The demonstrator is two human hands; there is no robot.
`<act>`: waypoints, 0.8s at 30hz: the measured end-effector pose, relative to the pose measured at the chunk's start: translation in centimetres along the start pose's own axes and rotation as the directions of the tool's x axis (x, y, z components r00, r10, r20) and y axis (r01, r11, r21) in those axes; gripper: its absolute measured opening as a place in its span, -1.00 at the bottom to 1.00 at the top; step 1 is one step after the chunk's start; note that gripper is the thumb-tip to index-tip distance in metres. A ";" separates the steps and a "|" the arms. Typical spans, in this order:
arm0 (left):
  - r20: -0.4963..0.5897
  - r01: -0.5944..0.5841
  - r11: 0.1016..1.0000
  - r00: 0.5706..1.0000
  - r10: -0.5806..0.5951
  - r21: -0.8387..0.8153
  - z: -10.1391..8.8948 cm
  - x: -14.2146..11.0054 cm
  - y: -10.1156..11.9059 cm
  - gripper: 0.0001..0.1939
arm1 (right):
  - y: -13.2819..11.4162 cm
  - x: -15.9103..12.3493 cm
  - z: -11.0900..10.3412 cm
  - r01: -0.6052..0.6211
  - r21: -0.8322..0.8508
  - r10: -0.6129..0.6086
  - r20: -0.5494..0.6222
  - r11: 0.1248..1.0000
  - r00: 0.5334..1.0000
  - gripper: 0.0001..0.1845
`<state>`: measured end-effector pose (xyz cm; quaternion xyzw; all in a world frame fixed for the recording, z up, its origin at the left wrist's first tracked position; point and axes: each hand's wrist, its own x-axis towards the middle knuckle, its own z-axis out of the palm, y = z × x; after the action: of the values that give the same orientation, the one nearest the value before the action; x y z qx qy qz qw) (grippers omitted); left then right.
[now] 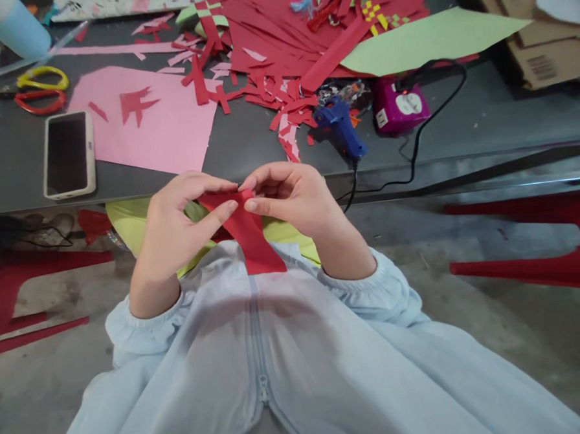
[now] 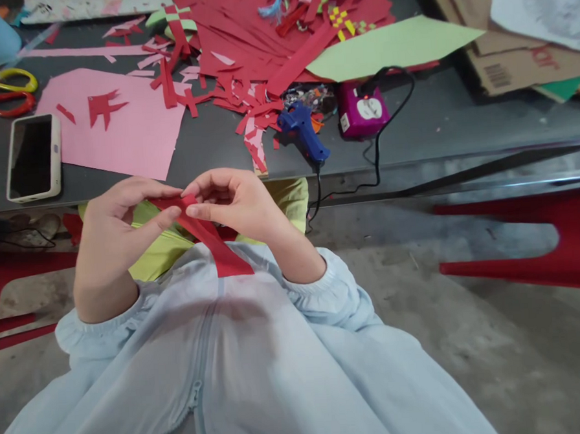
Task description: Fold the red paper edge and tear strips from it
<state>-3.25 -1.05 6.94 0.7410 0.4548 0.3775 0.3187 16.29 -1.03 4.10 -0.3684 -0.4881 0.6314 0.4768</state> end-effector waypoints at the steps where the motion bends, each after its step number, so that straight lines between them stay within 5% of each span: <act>1: -0.009 0.012 1.000 1.000 -0.012 0.000 0.0 0.1 0.3 -0.92 | -0.1 0.0 0.1 -0.002 -0.009 0.002 -0.003 1.000 1.000 -0.60; 24: -0.074 0.178 0.907 0.972 -0.222 -0.383 1.0 -0.8 1.1 -0.81 | -2.1 -0.7 1.7 0.120 -0.129 -0.135 -0.115 0.984 0.984 -0.69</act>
<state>-2.19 -2.29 7.13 0.5930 0.4661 0.4646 0.4639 15.41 -2.01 6.60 -0.4029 -0.5178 0.5447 0.5224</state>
